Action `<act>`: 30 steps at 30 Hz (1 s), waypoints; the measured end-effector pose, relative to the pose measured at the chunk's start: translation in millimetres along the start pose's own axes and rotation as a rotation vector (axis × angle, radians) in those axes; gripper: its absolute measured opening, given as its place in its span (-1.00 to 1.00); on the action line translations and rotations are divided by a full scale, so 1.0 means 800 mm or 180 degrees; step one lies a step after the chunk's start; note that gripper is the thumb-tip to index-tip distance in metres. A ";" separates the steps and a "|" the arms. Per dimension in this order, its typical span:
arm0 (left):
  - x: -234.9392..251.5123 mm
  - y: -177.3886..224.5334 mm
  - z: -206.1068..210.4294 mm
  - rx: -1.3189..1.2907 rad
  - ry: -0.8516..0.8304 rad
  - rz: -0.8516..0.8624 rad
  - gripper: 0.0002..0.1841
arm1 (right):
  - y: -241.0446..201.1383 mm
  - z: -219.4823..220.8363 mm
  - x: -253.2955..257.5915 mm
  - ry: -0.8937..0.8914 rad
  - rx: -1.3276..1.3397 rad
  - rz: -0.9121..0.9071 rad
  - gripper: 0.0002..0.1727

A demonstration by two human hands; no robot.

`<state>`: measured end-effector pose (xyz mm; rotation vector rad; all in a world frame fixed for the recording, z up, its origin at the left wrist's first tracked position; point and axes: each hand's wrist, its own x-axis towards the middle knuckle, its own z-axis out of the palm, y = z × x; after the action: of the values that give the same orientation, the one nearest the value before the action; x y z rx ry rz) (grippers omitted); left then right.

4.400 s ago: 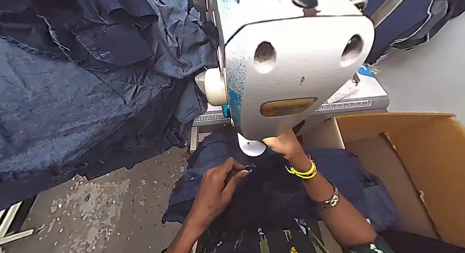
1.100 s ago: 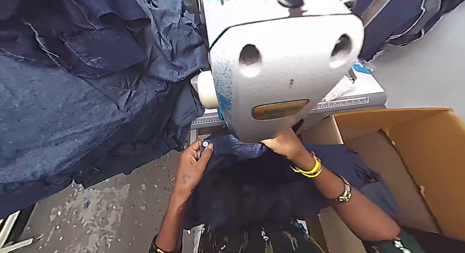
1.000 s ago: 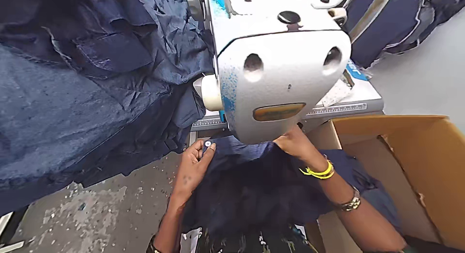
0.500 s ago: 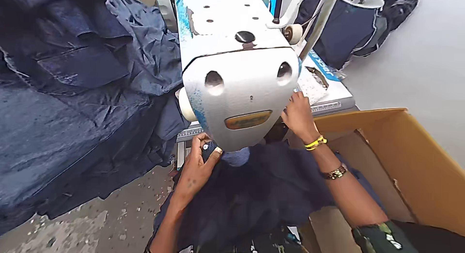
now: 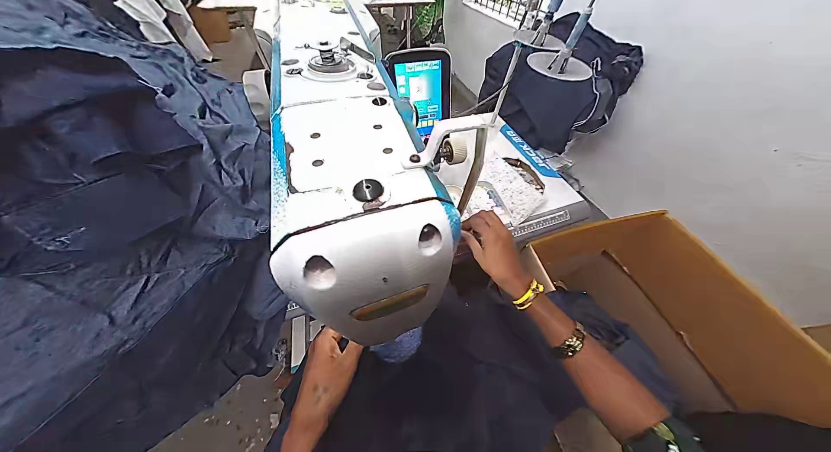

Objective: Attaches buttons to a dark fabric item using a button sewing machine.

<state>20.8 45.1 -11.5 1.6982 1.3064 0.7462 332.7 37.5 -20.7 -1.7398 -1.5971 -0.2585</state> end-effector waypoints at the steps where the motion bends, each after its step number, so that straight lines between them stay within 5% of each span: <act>1: 0.002 0.002 -0.001 0.0076 -0.0017 -0.0019 -0.78 | -0.007 -0.007 0.000 0.0030 0.0248 0.0157 -0.81; 5: 0.006 0.003 -0.003 0.0427 0.0103 0.0254 -0.78 | -0.057 -0.031 0.004 -0.0118 0.0595 0.0272 -0.82; 7: -0.011 0.001 -0.005 0.0509 0.0228 0.0760 -0.70 | -0.084 -0.034 -0.008 -0.0010 0.0387 -0.0376 -0.82; 10: -0.041 0.009 -0.016 0.0100 -0.0292 0.1835 -0.56 | -0.119 -0.029 -0.032 0.0175 0.0212 -0.1771 -0.74; 13: -0.051 0.018 -0.019 0.0118 -0.0439 0.2022 -0.59 | -0.142 -0.019 -0.036 0.0023 0.0153 -0.2274 -0.72; 15: -0.053 0.023 -0.024 0.0201 -0.0434 0.2111 -0.62 | -0.146 -0.019 -0.032 -0.0155 0.0374 -0.2083 -0.74; 17: -0.057 0.027 -0.032 -0.0030 -0.0438 0.2036 -0.64 | -0.145 -0.028 -0.042 -0.0942 0.1457 -0.1566 -0.75; 20: -0.050 0.011 -0.066 -0.0177 -0.0100 0.1265 -0.68 | -0.142 -0.049 -0.055 -0.2106 0.2731 -0.0684 -0.66; 24: -0.027 -0.043 -0.109 0.0129 0.0403 0.0163 -0.77 | -0.085 -0.058 -0.048 -0.1932 0.2276 0.0389 -0.79; 30: -0.019 -0.055 -0.112 0.0442 0.0621 0.0034 -0.74 | -0.043 -0.056 -0.038 -0.1395 0.2151 0.0682 -0.79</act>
<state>-79.3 58.2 -8.2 1.7779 1.5144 0.8619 310.0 -16.6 5.5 -1.4514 -1.5189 0.7339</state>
